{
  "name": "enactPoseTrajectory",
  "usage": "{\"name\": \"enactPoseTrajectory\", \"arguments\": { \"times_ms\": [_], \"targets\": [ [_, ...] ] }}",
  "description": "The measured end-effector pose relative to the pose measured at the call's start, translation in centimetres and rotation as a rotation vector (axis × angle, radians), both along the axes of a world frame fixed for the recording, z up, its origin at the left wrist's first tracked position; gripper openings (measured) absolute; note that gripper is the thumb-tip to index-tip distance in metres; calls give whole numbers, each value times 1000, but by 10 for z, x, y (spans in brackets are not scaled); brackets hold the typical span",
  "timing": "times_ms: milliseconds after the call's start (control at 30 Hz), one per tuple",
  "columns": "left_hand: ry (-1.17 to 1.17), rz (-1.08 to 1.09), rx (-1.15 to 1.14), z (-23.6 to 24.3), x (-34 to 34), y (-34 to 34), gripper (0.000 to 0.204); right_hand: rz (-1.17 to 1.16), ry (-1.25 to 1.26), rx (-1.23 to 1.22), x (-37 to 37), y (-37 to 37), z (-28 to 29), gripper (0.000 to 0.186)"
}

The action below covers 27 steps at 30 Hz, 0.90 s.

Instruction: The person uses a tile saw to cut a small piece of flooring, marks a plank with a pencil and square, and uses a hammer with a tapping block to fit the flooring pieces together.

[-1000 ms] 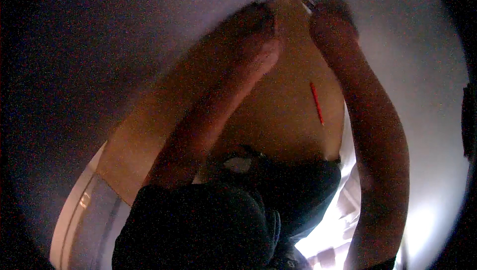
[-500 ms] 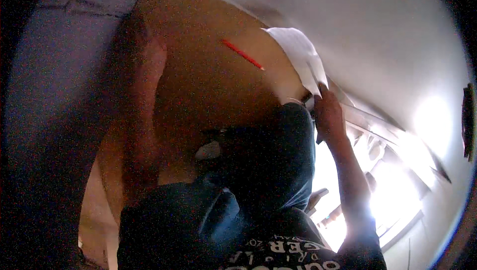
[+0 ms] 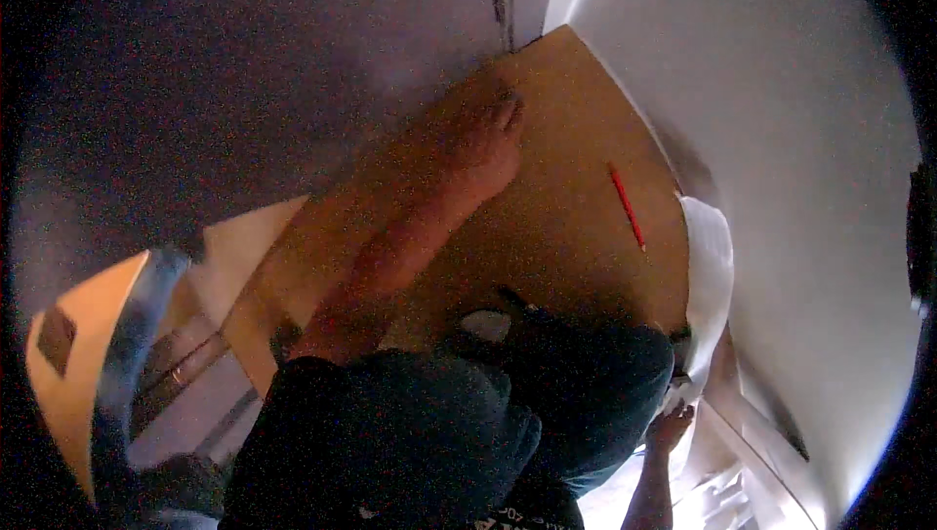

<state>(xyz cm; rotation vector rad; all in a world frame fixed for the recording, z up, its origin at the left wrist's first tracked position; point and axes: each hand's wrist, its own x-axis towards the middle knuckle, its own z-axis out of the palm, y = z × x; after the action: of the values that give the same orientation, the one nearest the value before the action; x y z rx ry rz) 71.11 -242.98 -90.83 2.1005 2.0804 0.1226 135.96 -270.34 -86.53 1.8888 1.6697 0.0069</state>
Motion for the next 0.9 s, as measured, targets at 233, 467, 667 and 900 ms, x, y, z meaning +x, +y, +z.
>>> {"name": "enactPoseTrajectory", "arguments": {
  "times_ms": [233,467,667,900],
  "targets": [
    [98,5,-56,-18,-10,-22,58,-809,1223,155,-74,52,-50,43],
    [-19,-87,138,-75,1,-17,57,8,678,220,-31,72,-91,57],
    [-104,-167,229,-109,24,-20,55,-302,578,4,-14,75,-62,52],
    [-221,-65,123,-89,42,-15,48,-484,894,-13,-10,69,7,44]
  ]
}}
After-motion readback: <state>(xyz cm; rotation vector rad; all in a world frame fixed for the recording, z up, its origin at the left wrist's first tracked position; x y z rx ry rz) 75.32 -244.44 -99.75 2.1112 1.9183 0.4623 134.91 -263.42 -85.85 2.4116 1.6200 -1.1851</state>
